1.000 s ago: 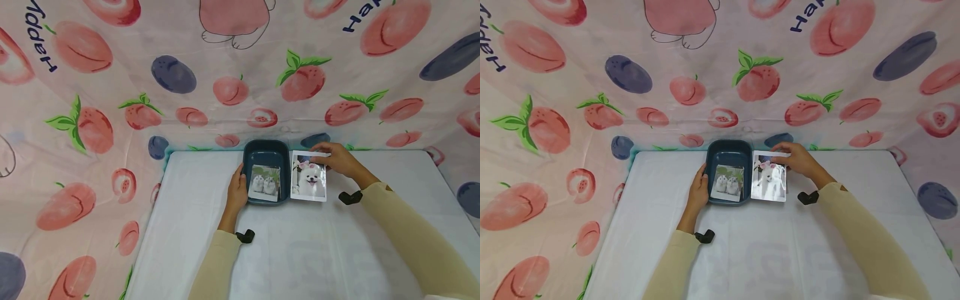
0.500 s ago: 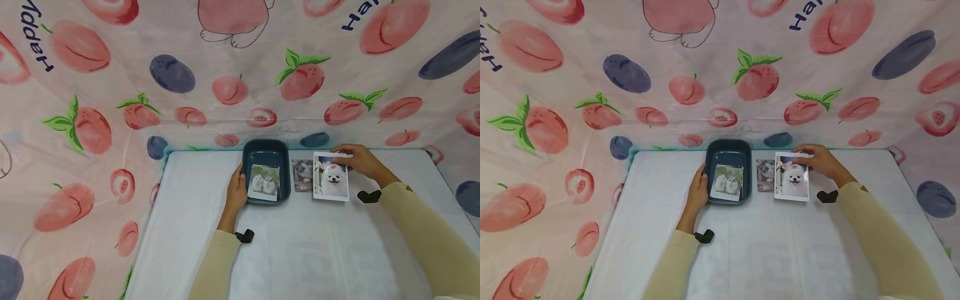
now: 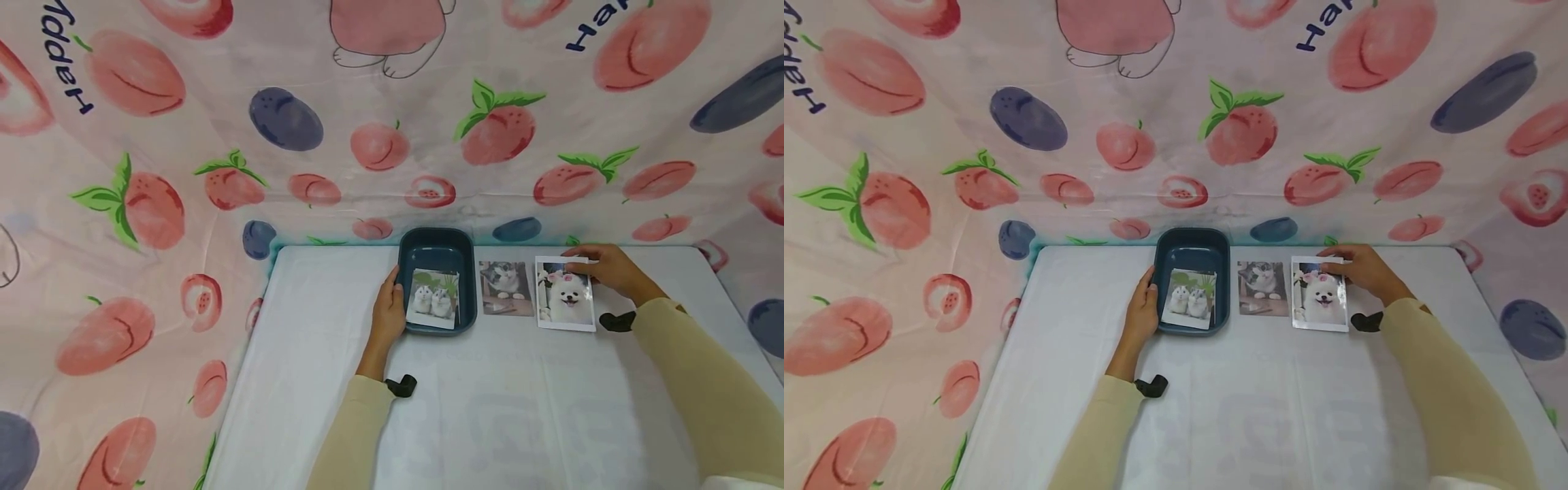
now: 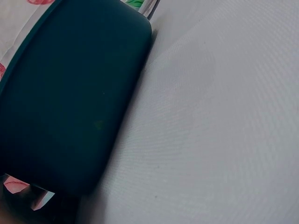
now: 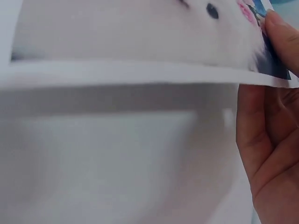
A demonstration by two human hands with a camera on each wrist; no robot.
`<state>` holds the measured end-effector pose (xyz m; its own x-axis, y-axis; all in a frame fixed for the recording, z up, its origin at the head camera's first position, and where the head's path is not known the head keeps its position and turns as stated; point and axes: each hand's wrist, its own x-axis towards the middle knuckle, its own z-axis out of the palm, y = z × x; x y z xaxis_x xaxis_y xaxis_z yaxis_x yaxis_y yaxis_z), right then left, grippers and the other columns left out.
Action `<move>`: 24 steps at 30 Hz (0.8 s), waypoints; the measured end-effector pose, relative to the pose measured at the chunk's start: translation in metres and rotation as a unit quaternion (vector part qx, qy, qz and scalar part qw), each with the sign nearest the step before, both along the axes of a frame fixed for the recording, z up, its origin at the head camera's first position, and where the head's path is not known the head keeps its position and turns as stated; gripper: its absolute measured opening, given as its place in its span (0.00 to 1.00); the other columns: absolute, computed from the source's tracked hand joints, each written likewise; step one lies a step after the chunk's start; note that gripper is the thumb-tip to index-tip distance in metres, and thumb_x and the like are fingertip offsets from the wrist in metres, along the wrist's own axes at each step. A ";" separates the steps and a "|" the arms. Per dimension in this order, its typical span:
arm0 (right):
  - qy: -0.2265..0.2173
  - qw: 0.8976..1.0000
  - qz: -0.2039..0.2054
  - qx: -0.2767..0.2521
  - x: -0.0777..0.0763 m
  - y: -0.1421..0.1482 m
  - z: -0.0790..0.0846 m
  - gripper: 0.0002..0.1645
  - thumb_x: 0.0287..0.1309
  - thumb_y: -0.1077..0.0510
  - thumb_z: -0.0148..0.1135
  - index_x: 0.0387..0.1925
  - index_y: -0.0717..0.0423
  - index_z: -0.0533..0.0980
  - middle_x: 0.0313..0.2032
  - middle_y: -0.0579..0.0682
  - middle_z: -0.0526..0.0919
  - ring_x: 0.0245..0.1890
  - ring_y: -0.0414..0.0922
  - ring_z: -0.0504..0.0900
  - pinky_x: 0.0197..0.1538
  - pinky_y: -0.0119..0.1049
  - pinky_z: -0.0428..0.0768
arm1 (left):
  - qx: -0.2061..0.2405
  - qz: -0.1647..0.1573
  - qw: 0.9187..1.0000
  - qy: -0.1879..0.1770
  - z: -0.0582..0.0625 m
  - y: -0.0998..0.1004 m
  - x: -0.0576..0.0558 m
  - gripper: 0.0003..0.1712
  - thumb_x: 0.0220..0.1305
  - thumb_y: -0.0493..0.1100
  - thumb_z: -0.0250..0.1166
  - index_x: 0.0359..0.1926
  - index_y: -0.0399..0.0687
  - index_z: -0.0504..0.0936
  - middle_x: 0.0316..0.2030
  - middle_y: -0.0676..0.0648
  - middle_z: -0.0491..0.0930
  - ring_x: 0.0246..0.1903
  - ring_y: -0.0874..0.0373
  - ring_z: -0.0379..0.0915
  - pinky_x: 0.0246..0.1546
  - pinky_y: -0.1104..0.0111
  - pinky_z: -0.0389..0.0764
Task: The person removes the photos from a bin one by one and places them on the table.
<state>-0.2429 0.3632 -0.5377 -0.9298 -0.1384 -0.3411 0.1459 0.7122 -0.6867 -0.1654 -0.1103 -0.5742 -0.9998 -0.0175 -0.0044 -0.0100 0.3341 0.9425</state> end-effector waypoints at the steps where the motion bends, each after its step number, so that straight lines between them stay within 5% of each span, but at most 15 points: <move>1: 0.000 1.000 0.000 0.004 0.000 0.001 -0.002 0.42 0.61 0.32 0.66 0.67 0.54 0.75 0.74 0.68 0.61 0.56 0.57 0.76 0.41 0.34 0.82 | -0.001 0.000 1.000 -0.001 0.000 0.000 0.000 0.28 0.84 0.49 0.41 0.80 0.62 0.57 0.78 0.47 0.60 0.78 0.50 0.53 0.77 0.50 0.57; 4: -0.005 1.000 -0.002 0.010 -0.002 0.004 -0.007 0.40 0.63 0.34 0.66 0.67 0.54 0.75 0.74 0.69 0.60 0.56 0.58 0.74 0.41 0.36 0.82 | -0.005 0.002 1.000 0.000 0.000 0.001 0.000 0.28 0.84 0.49 0.40 0.80 0.61 0.57 0.78 0.47 0.60 0.78 0.49 0.53 0.77 0.49 0.57; 11: 0.002 0.999 0.005 0.039 -0.007 0.004 -0.014 0.43 0.62 0.31 0.64 0.68 0.54 0.73 0.71 0.69 0.64 0.60 0.64 0.68 0.55 0.58 0.76 | -0.003 0.003 1.000 0.000 0.001 0.001 0.000 0.28 0.84 0.49 0.41 0.80 0.61 0.58 0.78 0.47 0.59 0.78 0.49 0.53 0.77 0.50 0.58; 19: 0.027 0.998 0.018 0.048 -0.009 0.003 -0.017 0.41 0.64 0.32 0.63 0.65 0.57 0.75 0.62 0.67 0.74 0.54 0.59 0.75 0.42 0.40 0.79 | -0.003 0.004 1.000 -0.003 0.000 0.001 0.001 0.28 0.84 0.50 0.41 0.80 0.63 0.57 0.78 0.48 0.59 0.78 0.50 0.53 0.77 0.50 0.58; 24: 0.016 0.998 0.023 0.050 -0.008 0.002 -0.012 0.40 0.66 0.34 0.62 0.67 0.58 0.73 0.63 0.68 0.75 0.57 0.61 0.78 0.44 0.39 0.83 | -0.005 0.002 1.000 0.001 -0.002 0.001 0.000 0.28 0.84 0.50 0.40 0.80 0.62 0.57 0.78 0.48 0.60 0.78 0.49 0.54 0.77 0.49 0.58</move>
